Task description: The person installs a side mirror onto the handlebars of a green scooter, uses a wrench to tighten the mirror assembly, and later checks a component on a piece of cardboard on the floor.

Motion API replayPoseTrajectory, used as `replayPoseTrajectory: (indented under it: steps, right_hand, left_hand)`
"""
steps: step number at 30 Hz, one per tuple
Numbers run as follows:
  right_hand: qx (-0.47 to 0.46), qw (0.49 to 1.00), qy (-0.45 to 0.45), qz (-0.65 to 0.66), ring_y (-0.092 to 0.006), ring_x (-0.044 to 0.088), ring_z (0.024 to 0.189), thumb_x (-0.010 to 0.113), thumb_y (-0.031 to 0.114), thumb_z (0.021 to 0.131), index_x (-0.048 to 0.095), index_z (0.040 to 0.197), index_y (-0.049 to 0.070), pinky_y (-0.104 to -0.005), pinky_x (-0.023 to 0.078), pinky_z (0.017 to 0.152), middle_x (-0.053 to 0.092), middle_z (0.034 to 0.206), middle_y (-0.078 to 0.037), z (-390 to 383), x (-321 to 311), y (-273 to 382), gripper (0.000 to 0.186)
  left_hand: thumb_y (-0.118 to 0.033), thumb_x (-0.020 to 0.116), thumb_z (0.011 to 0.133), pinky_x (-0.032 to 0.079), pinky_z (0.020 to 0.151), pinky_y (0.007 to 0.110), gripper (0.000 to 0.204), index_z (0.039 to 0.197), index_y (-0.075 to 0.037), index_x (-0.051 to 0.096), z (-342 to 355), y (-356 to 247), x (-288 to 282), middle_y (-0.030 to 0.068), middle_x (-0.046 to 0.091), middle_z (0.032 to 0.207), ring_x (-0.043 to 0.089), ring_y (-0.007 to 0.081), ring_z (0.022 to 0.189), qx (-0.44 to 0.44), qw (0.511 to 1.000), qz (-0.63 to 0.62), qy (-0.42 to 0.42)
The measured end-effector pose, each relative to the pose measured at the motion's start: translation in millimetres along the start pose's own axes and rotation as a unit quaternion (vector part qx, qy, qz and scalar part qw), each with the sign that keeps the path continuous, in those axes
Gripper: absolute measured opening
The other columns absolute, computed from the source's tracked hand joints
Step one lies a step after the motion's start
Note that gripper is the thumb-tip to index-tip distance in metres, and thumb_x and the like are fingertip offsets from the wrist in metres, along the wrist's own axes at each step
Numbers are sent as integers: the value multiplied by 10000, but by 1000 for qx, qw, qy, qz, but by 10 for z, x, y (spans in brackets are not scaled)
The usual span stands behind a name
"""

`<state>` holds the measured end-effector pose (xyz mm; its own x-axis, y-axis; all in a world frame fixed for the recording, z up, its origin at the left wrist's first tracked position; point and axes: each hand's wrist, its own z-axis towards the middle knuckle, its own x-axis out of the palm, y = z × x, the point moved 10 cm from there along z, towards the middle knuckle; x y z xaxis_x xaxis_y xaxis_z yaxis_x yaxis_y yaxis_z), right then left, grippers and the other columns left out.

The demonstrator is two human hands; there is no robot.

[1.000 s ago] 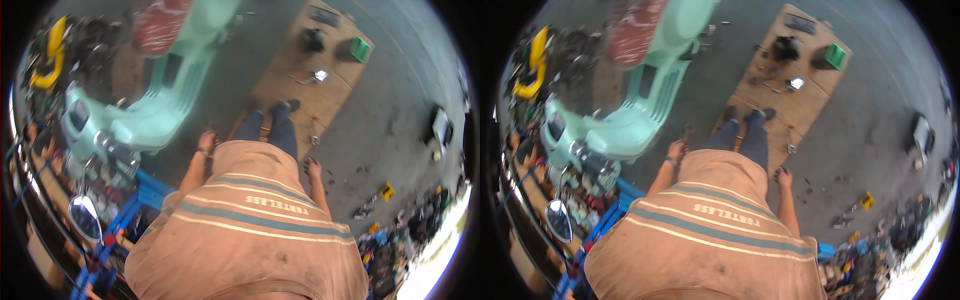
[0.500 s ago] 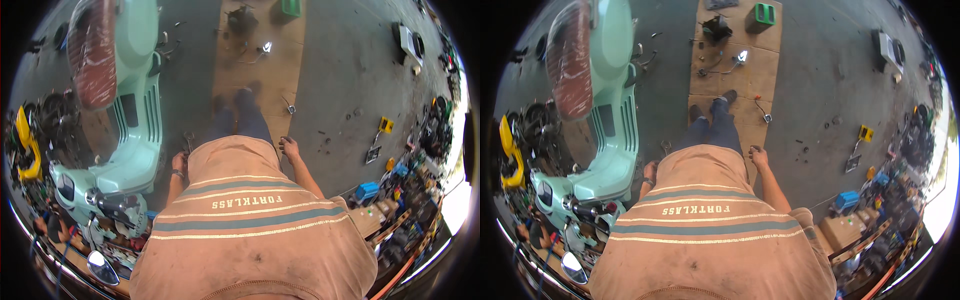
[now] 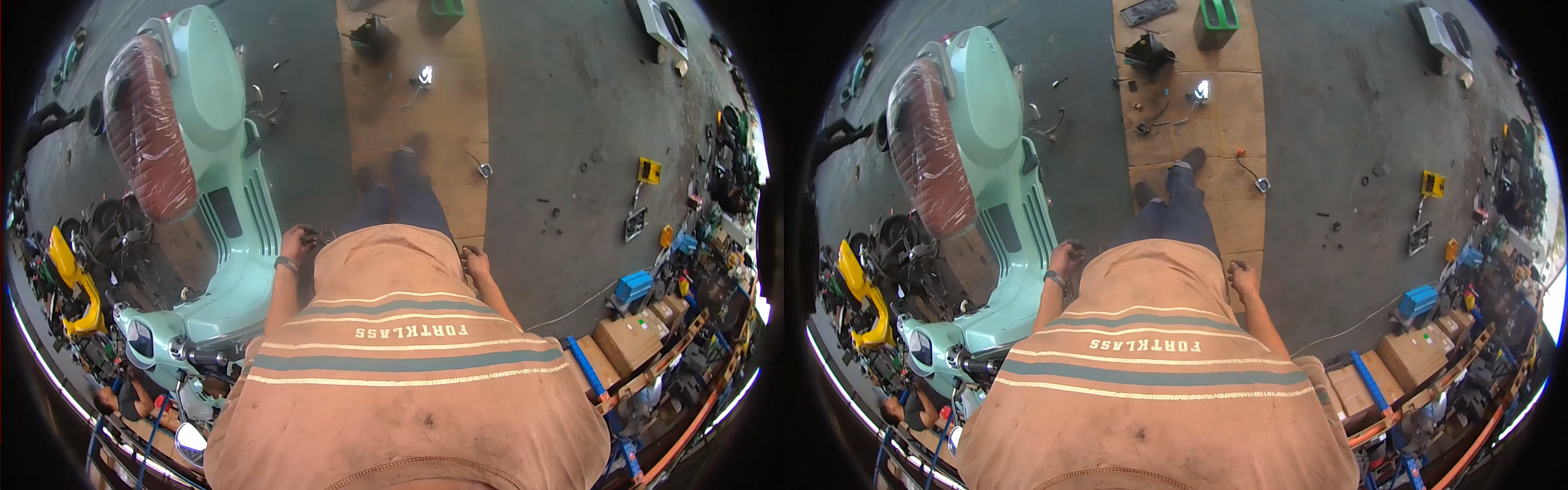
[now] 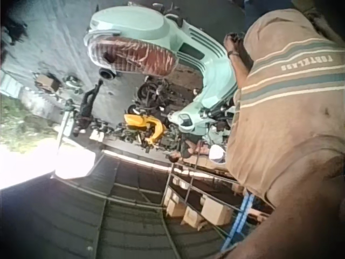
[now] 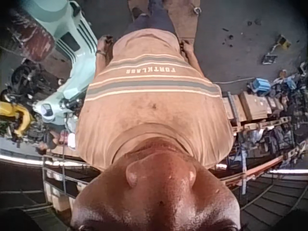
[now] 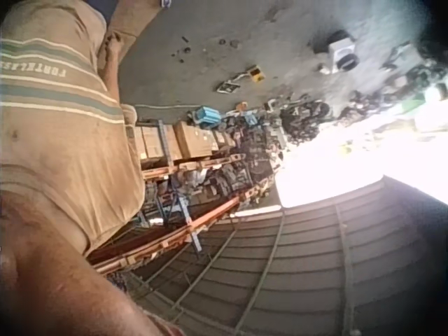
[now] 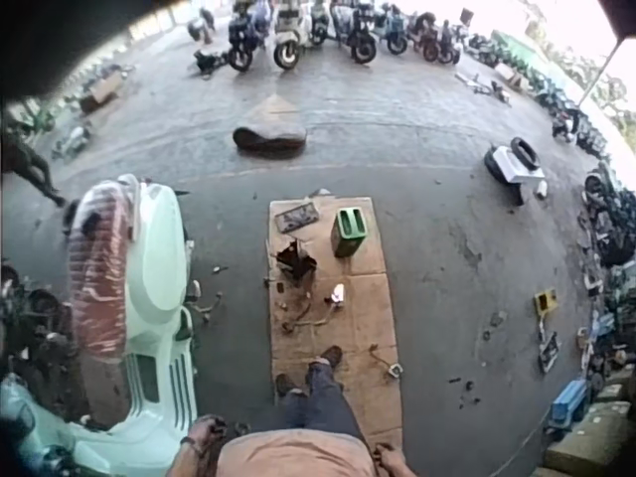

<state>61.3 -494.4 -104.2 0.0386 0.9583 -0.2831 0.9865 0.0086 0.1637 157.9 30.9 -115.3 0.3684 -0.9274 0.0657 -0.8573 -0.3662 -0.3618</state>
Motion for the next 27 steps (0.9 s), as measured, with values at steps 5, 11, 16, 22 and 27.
replayPoseTrajectory:
  steps: [5,11,16,22,27]
  right_hand:
    - [-23,1000,7,0,-230,643,871,526,217,941,535,1255,19,-334,519,723,649,1075,-145,73,-97,207,371]
    - [-17,999,19,30,-170,613,788,519,242,946,562,1224,76,-303,486,650,651,1007,-80,231,-108,407,327]
    - [-37,999,34,-20,-178,613,795,511,249,953,558,1226,69,-312,484,655,649,1015,-87,330,-126,713,330]
    - [-77,994,46,-60,-190,612,794,515,255,944,555,1224,57,-313,485,641,649,1015,-95,293,-55,1056,346]
    - [-95,991,36,-90,-212,612,815,521,255,939,542,1230,43,-336,491,672,644,1039,-109,187,-6,1277,361]
  left_hand:
    - [-22,425,774,440,508,281,257,982,40,562,42,70,180,90,545,745,492,146,579,15,999,28,-3]
    - [12,457,741,320,416,255,175,878,42,561,-72,-13,279,34,428,627,351,94,470,-16,1000,-20,-13]
    - [26,400,734,353,446,243,232,882,33,578,-119,154,157,69,511,729,395,85,511,-15,998,-59,-17]
    - [1,398,778,494,582,283,313,1005,32,610,-155,320,34,111,596,882,501,117,618,-10,999,-14,-40]
    - [26,425,780,520,719,331,387,1124,28,604,-55,680,-73,140,628,958,594,185,809,-11,998,47,-45]
